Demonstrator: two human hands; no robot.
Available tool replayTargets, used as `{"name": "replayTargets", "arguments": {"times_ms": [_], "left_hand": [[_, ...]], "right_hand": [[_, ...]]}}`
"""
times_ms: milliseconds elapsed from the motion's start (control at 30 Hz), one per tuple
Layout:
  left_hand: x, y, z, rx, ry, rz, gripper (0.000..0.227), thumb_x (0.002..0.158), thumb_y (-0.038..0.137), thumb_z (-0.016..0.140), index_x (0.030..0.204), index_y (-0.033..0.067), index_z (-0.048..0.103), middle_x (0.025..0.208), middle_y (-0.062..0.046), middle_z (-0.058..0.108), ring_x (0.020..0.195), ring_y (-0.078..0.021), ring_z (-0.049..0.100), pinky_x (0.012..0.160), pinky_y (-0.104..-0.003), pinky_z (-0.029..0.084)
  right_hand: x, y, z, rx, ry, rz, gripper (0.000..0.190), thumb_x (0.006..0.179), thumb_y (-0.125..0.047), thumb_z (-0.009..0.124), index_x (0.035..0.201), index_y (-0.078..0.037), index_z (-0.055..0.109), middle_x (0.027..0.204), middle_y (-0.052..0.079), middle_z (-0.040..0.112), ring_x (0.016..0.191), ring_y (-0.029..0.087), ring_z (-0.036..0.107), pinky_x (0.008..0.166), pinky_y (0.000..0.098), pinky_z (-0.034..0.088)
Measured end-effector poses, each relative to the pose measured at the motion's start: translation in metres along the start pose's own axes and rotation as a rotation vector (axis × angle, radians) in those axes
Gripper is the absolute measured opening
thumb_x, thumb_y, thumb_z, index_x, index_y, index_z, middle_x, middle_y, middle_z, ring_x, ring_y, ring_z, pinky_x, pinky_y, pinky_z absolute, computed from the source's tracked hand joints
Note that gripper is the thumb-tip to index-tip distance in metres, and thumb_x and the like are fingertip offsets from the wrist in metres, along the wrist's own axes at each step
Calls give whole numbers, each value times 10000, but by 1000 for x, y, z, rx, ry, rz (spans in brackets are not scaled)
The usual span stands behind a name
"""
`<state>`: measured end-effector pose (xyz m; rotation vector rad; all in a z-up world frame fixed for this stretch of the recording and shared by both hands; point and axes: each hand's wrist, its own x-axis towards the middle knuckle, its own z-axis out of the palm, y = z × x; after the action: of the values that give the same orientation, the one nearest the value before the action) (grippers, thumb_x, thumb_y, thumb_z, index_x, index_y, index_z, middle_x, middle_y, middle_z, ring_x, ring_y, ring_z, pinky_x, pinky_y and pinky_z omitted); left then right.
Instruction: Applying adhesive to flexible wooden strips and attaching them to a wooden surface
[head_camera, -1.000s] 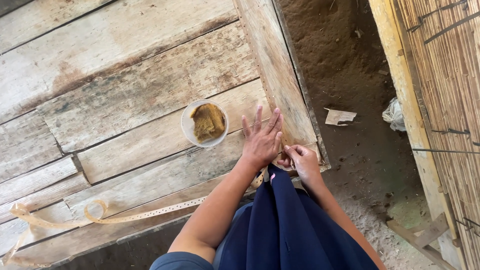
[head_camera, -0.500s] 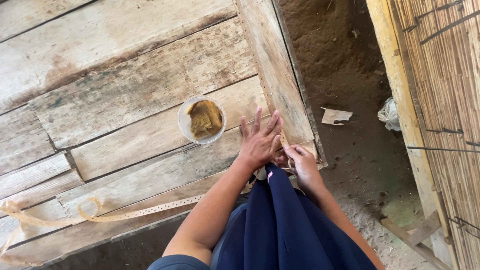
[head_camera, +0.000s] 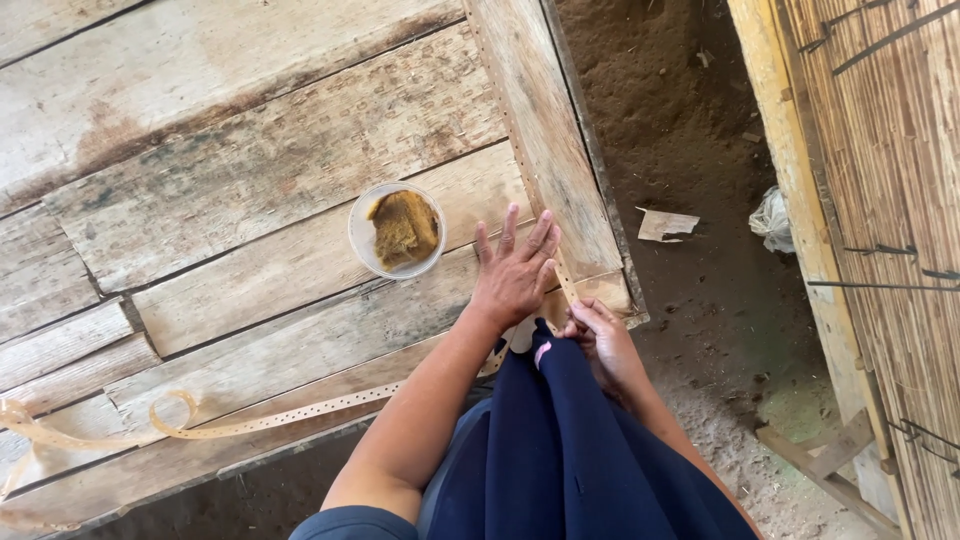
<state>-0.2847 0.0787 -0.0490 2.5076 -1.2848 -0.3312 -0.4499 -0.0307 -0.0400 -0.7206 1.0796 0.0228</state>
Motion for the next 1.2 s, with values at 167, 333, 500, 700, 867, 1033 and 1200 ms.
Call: {"name": "replayTargets", "arguments": {"times_ms": [167, 333, 500, 700, 867, 1033, 1200], "left_hand": [[0, -2, 8, 15, -48, -16, 534, 1086, 459, 262, 1591, 318, 363, 1716, 105, 186, 1590, -367, 35, 1178, -714, 19], [2, -6, 12, 13, -37, -2, 539, 1080, 480, 274, 1583, 312, 369, 1710, 98, 198, 1580, -394, 55, 1161, -744, 56], [4, -3, 17, 4, -31, -12, 536, 1069, 506, 299, 1568, 331, 383, 1701, 110, 219, 1580, -390, 56, 1148, -759, 78], [13, 11, 36, -10, 173, -157, 477, 1036, 591, 398, 1426, 371, 563, 1591, 174, 429, 1566, -303, 187, 1116, -804, 89], [10, 18, 38, 41, 334, -215, 436, 1006, 596, 464, 1377, 408, 595, 1559, 217, 453, 1546, -260, 265, 1134, -787, 151], [2, 27, 19, -11, 157, -251, 544, 984, 625, 450, 1474, 392, 496, 1645, 218, 299, 1580, -300, 119, 1166, -779, 108], [-1, 29, 8, -32, 27, -249, 637, 974, 624, 471, 1555, 379, 378, 1699, 173, 184, 1584, -351, 27, 1168, -789, 83]], "right_hand": [[-44, -46, 36, -156, 28, 41, 163, 979, -211, 674, 1033, -80, 595, 957, 163, 746, 744, 239, 765, 562, 307, 606], [-31, -42, 24, -368, 70, 29, 176, 938, -254, 709, 954, -97, 630, 790, 92, 715, 582, 138, 674, 436, 206, 492], [-18, -42, 20, -453, 134, 39, 125, 845, -154, 717, 874, -58, 643, 662, 118, 627, 497, 171, 599, 465, 303, 558], [-29, -50, 35, -614, 231, 33, 156, 752, -149, 722, 817, -8, 733, 628, 197, 641, 547, 254, 689, 546, 350, 616], [-34, -53, 42, -627, 259, 16, 150, 748, -175, 721, 808, -38, 741, 651, 188, 701, 567, 269, 740, 577, 375, 624], [-48, -62, 54, -610, 253, 39, 174, 788, -203, 698, 839, -38, 712, 681, 152, 717, 591, 239, 750, 586, 334, 617], [-36, -53, 45, -671, 264, 36, 217, 814, -259, 702, 856, -49, 740, 727, 160, 751, 646, 252, 767, 625, 341, 622]]}}
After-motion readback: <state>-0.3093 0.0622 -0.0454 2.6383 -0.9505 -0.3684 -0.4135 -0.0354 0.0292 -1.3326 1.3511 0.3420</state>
